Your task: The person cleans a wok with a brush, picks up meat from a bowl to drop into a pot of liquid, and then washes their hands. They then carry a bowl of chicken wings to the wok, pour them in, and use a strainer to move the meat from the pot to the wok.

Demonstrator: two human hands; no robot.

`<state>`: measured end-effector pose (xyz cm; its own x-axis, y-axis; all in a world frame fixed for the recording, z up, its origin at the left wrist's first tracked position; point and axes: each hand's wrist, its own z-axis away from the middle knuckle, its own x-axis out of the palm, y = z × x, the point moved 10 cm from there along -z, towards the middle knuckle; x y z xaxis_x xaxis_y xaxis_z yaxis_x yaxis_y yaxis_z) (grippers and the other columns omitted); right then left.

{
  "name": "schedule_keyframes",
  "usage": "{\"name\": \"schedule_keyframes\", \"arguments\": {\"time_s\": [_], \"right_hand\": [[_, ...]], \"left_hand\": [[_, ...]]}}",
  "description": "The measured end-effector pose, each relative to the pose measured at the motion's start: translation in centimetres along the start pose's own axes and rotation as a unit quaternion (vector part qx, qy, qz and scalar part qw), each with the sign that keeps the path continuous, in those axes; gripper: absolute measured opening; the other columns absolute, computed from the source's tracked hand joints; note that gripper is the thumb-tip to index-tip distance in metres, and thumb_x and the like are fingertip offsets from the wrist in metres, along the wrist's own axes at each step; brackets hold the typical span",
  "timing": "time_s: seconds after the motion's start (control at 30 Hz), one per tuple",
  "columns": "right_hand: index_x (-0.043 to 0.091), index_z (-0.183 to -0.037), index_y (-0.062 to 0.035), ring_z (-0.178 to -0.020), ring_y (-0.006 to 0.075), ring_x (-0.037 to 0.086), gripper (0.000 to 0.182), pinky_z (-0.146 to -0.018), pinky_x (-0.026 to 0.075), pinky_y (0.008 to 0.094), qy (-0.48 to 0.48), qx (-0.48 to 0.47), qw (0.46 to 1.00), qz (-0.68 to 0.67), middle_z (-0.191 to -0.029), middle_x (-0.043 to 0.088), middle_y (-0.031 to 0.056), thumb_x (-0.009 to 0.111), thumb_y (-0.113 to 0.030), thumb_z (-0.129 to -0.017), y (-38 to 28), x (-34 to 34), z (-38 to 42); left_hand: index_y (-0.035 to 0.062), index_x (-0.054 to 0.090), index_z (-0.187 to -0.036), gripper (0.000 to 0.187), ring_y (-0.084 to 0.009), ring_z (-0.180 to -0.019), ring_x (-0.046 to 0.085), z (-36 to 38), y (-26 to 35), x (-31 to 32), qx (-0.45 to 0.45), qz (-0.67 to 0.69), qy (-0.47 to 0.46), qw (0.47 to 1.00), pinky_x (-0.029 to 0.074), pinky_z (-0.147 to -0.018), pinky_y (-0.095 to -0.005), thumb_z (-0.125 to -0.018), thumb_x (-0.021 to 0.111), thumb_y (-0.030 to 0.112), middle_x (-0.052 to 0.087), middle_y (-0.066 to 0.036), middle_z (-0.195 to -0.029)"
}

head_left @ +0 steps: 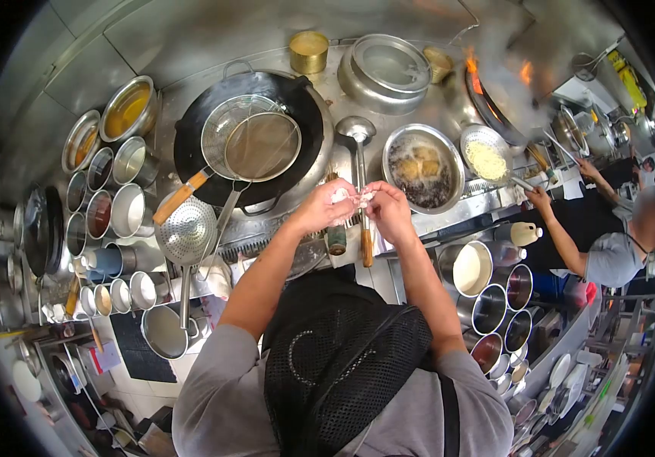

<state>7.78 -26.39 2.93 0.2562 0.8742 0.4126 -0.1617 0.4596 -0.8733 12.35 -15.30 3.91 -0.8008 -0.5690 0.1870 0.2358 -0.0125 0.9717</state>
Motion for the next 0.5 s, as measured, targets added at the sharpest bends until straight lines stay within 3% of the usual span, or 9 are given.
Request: {"name": "schedule_keyframes", "arguments": {"time_s": [0.1,0.17,0.27,0.3,0.33,0.4,0.43,0.5], "right_hand": [[0.061,-0.108,0.0011,-0.067,0.0052,0.048,0.024,-0.059,0.038,0.0186,-0.023,-0.004,0.999,-0.04,-0.082,0.059,0.0012,0.052,-0.001,-0.086,-0.8,0.8,-0.2],[0.058,-0.121,-0.0006,-0.078,0.0082,0.057,0.035,-0.067,0.046,0.022,-0.024,-0.06,0.976,0.209,-0.084,0.061,0.0038,0.057,-0.005,-0.087,-3.6,1.9,0.4],[0.052,-0.13,-0.0021,-0.082,0.0081,0.058,0.045,-0.073,0.048,0.0256,-0.053,-0.121,0.945,0.298,-0.091,0.062,0.0044,0.06,-0.005,-0.086,-5.3,3.3,0.5],[0.048,-0.133,-0.0006,-0.086,0.0159,0.062,0.049,-0.079,0.05,0.0311,-0.088,-0.106,0.941,0.308,-0.099,0.064,0.0101,0.059,-0.004,-0.086,-5.4,4.3,0.8],[0.048,-0.133,-0.0006,-0.086,0.0159,0.062,0.049,-0.079,0.05,0.0311,-0.088,-0.106,0.942,0.307,-0.099,0.064,0.0101,0.059,-0.004,-0.086,-5.8,4.8,0.8],[0.046,-0.134,0.0007,-0.091,0.028,0.064,0.052,-0.079,0.051,0.036,-0.05,-0.283,0.809,0.513,-0.1,0.064,0.0175,0.058,-0.002,-0.083,-8.6,7.3,1.8],[0.051,-0.127,0.0024,-0.094,0.0371,0.061,0.048,-0.08,0.05,0.0411,0.012,-0.274,0.842,0.465,-0.097,0.063,0.0223,0.058,-0.002,-0.08,-8.8,6.5,1.5],[0.055,-0.121,0.0039,-0.091,0.0371,0.061,0.042,-0.078,0.05,0.0416,0.004,-0.251,0.817,0.519,-0.093,0.063,0.022,0.058,-0.003,-0.08,-8.0,5.8,0.8]], "left_hand": [[0.0057,0.054,-0.104,0.016,-0.0079,-0.07,0.058,-0.4,0.5,-0.1,0.001,-0.096,0.017,0.995,0.046,-0.058,-0.0224,-0.093,0.062,0.015,0.062,-0.002,-0.083],[0.0055,0.054,-0.105,0.017,-0.0076,-0.07,0.057,-0.5,0.1,-0.2,0.016,-0.051,0.02,0.998,0.046,-0.057,-0.0225,-0.094,0.061,0.017,0.062,-0.003,-0.085],[0.0055,0.054,-0.107,0.019,-0.0074,-0.07,0.056,0.0,0.7,0.1,0.028,0.051,0.015,0.998,0.045,-0.057,-0.0226,-0.096,0.058,0.02,0.061,-0.003,-0.087],[0.0056,0.053,-0.108,0.02,-0.0074,-0.07,0.056,0.1,0.9,0.3,0.024,0.112,0.009,0.993,0.045,-0.057,-0.0226,-0.097,0.057,0.022,0.061,-0.003,-0.087],[0.0056,0.053,-0.108,0.02,-0.0074,-0.07,0.056,-0.4,0.6,0.3,0.022,0.112,0.01,0.993,0.045,-0.057,-0.0226,-0.097,0.057,0.022,0.061,-0.003,-0.087],[0.0067,0.054,-0.11,0.022,-0.0074,-0.071,0.058,-1.6,0.4,-0.6,0.053,0.005,0.067,0.996,0.046,-0.056,-0.0222,-0.097,0.055,0.025,0.06,-0.001,-0.084],[0.0067,0.054,-0.11,0.022,-0.0074,-0.071,0.058,-1.9,0.2,-0.9,0.054,0.004,0.069,0.996,0.046,-0.056,-0.0222,-0.097,0.055,0.025,0.06,-0.001,-0.084],[0.006,0.052,-0.112,0.027,-0.01,-0.063,0.06,-2.5,-0.2,-2.1,0.053,0.123,0.117,0.984,0.046,-0.05,-0.0232,-0.099,0.052,0.03,0.061,-0.005,-0.081]]}}
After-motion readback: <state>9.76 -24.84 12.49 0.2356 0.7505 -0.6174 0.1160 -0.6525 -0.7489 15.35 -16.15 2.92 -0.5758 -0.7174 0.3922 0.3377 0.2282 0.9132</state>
